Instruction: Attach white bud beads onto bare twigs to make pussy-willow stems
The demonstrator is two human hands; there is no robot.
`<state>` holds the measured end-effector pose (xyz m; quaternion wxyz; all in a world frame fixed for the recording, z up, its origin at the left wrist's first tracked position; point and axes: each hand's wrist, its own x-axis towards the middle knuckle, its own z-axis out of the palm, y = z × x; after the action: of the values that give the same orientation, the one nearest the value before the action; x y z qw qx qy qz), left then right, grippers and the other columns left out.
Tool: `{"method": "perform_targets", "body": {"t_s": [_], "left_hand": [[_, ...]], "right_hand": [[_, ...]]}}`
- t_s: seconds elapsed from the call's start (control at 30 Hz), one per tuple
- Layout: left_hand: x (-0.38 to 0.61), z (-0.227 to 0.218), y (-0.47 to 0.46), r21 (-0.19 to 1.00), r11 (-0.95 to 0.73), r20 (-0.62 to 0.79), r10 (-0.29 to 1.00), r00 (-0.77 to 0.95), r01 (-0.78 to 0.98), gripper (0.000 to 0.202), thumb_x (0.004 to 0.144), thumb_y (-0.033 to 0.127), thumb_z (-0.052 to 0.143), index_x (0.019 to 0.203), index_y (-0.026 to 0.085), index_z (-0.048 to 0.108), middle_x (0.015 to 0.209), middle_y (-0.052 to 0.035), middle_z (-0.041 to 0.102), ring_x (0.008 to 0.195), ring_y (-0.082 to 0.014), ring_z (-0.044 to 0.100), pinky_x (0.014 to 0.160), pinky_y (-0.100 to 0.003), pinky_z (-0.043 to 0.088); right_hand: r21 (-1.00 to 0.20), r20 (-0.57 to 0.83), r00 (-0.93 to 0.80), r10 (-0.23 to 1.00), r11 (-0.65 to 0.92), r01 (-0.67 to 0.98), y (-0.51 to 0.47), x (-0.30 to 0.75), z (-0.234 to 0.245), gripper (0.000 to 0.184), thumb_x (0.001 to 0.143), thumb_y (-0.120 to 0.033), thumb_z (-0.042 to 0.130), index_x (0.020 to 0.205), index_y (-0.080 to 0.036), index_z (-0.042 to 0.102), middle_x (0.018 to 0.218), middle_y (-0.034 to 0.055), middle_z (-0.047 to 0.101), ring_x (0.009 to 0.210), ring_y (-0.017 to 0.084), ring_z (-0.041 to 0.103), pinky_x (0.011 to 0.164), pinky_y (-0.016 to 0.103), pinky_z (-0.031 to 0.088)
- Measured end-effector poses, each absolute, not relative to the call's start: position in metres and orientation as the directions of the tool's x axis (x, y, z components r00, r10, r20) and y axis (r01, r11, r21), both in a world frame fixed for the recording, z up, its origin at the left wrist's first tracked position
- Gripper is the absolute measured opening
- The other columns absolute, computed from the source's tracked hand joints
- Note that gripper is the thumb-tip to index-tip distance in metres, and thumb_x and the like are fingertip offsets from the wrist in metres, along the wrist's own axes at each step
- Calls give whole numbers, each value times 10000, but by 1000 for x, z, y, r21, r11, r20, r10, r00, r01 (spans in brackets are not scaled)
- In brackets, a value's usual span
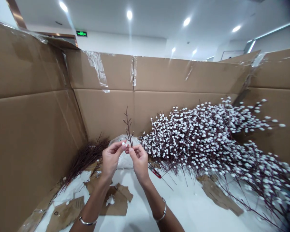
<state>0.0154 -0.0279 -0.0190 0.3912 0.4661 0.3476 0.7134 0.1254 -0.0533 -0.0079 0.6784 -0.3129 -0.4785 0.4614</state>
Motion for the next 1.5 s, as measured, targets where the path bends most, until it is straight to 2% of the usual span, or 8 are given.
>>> {"method": "perform_targets", "body": {"t_s": [0.17,0.37,0.77,1.1,1.5], "left_hand": [[21,-21,-28,854,-470,397,867,-302,-226,266,680,320,814,885,159,763,949,-79,769,832,-189,708,795,-309,563],[24,-23,-27,833,-498,416,852,-320,-243,251,677,309,815,871,162,757,879,-58,764,800,-174,701,779,-293,559],[24,-23,-26,845,-490,421,856,-301,-213,239,680,308,812,856,160,746,859,-52,759,786,-169,698,765,-280,556],[21,-19,-26,851,-505,457,848,-267,-147,176,702,287,793,820,164,748,817,-39,754,741,-151,686,716,-249,549],[11,-25,-20,819,-574,559,802,-212,-10,103,730,255,769,795,176,752,832,-38,754,812,-165,688,775,-254,526]], "right_hand": [[-859,387,143,911,413,-303,-53,124,-10,228,821,-397,669,771,-188,592,769,21,651,787,164,630,769,300,518],[-853,419,161,893,448,-266,-50,123,-17,205,847,-380,647,808,-185,597,808,21,638,798,155,611,773,286,504],[-858,431,166,887,460,-229,-49,123,-20,177,872,-354,619,835,-182,599,820,18,620,788,152,588,739,277,480],[-867,438,145,887,460,-191,-48,125,-21,189,888,-364,594,853,-178,586,824,25,622,776,151,587,738,280,483],[-867,460,120,880,474,-153,-46,125,-21,168,886,-336,585,859,-171,592,834,33,631,809,168,612,766,294,488]]}}
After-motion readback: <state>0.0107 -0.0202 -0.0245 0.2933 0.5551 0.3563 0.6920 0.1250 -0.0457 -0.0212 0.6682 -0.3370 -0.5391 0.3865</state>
